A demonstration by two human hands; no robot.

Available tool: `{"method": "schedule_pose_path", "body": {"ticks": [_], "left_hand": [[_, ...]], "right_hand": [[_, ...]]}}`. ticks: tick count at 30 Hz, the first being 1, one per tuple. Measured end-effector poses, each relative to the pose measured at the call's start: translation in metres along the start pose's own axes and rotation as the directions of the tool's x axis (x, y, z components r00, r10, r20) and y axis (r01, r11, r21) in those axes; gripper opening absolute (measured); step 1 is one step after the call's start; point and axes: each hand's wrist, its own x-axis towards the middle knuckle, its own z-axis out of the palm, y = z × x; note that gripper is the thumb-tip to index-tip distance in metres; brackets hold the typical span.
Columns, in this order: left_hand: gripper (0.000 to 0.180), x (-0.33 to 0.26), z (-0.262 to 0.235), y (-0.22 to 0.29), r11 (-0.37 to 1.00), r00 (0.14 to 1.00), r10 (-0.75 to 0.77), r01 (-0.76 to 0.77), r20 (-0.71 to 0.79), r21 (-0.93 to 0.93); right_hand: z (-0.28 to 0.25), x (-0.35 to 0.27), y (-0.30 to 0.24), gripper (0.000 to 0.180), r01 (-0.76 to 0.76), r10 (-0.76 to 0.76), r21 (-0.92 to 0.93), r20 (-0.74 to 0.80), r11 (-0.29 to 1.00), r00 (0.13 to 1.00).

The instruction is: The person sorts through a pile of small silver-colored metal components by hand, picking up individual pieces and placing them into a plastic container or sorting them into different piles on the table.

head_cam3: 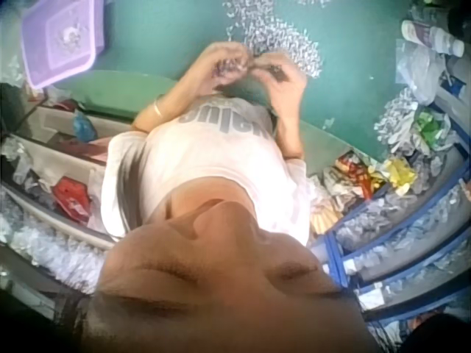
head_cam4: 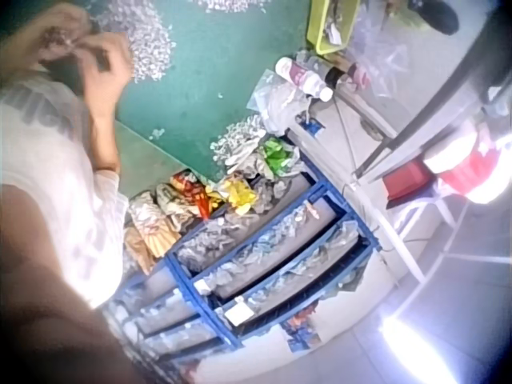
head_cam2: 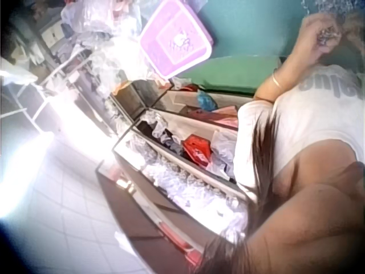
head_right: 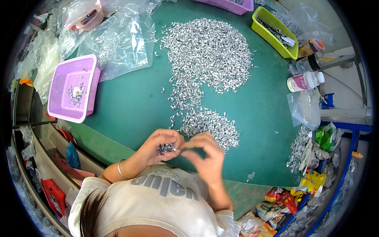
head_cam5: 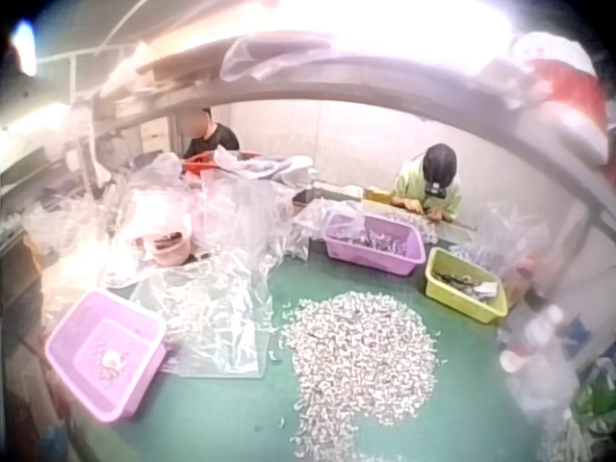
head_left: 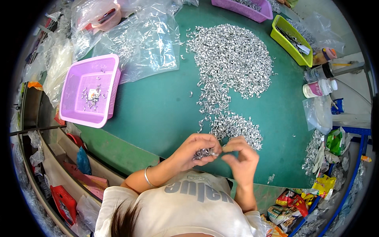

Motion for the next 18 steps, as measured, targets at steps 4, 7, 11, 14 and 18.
{"method": "schedule_pose_path", "body": {"ticks": [4, 7, 11, 14, 18], "left_hand": [[0.021, 0.009, -0.013, -0.004, 0.984, 0.999, 0.022, -0.014, 0.042, -0.180], [0.028, 0.019, -0.017, -0.006, 0.994, 0.999, -0.020, 0.023, 0.026, -0.106], [0.025, 0.024, -0.014, -0.006, 0.998, 0.999, 0.029, -0.028, -0.035, 0.050], [0.015, 0.025, -0.015, -0.006, 0.992, 0.993, 0.079, -0.070, -0.085, 0.103], [0.012, 0.027, -0.015, -0.010, 0.969, 0.965, 0.203, -0.173, -0.166, 0.176]], "right_hand": [[-0.016, 0.034, 0.041, 0.013, -0.103, -0.028, -0.492, -0.251, 0.864, 0.968], [-0.016, 0.052, 0.065, 0.013, -0.072, -0.087, -0.798, -0.154, 0.598, 0.984], [-0.012, 0.057, 0.070, 0.011, -0.065, -0.032, -0.860, -0.094, 0.505, 0.995], [-0.014, 0.054, 0.070, 0.009, -0.034, -0.119, -0.791, -0.133, 0.610, 0.984], [-0.012, 0.042, 0.057, 0.007, -0.186, 0.072, -0.289, -0.362, 0.939, 0.929]]}}
